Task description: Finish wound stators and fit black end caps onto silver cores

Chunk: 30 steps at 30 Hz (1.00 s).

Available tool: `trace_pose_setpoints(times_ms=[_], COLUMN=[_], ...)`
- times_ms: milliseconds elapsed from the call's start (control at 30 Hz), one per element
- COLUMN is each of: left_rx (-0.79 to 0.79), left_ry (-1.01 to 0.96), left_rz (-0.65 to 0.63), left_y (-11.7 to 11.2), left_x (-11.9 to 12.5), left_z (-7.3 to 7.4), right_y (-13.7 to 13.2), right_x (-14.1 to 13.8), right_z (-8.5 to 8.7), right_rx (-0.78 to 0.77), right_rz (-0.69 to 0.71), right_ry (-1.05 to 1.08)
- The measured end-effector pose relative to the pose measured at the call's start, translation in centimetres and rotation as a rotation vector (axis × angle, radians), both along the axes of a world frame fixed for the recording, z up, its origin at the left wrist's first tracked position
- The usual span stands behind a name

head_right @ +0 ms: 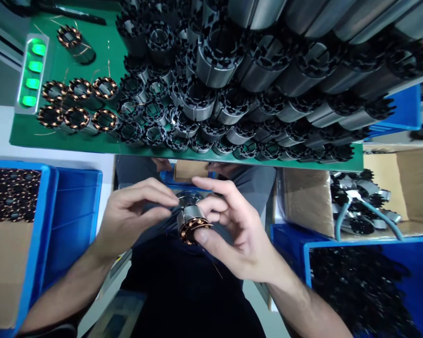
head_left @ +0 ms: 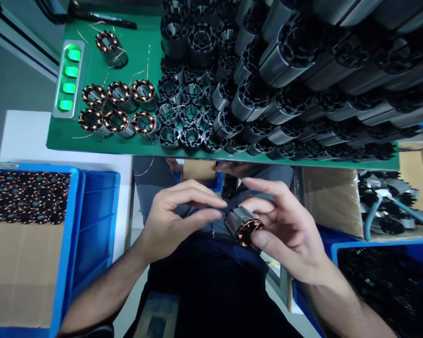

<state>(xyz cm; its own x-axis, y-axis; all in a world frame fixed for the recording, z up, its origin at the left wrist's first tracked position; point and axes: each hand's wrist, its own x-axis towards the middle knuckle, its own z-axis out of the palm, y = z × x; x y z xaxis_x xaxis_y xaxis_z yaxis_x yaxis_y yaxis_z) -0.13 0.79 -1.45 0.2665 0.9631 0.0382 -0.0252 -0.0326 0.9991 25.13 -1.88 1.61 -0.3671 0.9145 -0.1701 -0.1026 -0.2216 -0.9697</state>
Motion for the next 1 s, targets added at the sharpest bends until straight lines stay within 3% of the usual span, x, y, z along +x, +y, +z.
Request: trace_pose_setpoints(times_ms=[133,267,333,467,567,600,667,800,900,1000], left_rx=[0.102,0.104,0.030,-0.258,-0.372,-0.333,-0.113,0.439,0.533,0.497], left_ry=[0.069,0.157,0.146,0.003,0.006,0.038,0.112,0.348,0.436,0.444], left_rz=[-0.060,-0.035,-0.068,-0.178,-0.064,0.009,0.118,0.041,-0.033,-0.071], left_y=[0.3,0.3,0.3,0.3,-0.1,-0.4,-0.8,-1.2,-0.9,-0.6], left_x=[-0.1,-0.1,0.0,0.1,-0.1,-0.2,-0.5,-0.1,0.5,0.7], left_z=[2.5,3.1,2.5,-0.6,-2.9,-3.1,-2.4,1.0,2.5,2.4], right_y=[0.1,0.3,0.3,0.3,0.3,0.4,0.6,0.8,0.7,0.8], right_x=[0.1,0.2,0.1,-0.1,-0.3,-0.3,-0.6,-1.1,-1.2,-1.2], right_z=[-0.1,-1.0,-1.5,-1.6,-0.8,-0.5,-0.1,0.1,-0.1,-0.2], right_rx=[0.221,0.461,0.465,0.236,0.062,0.022,-0.031,-0.064,-0.053,0.042], right_rz=[0.019,-0.029,-0.038,-0.014,-0.043,-0.059,-0.071,-0.006,0.043,0.029], right_ry=[-0.191,-0.427,-0.422,-0.149,-0.055,-0.058,-0.077,-0.099,-0.106,-0.158])
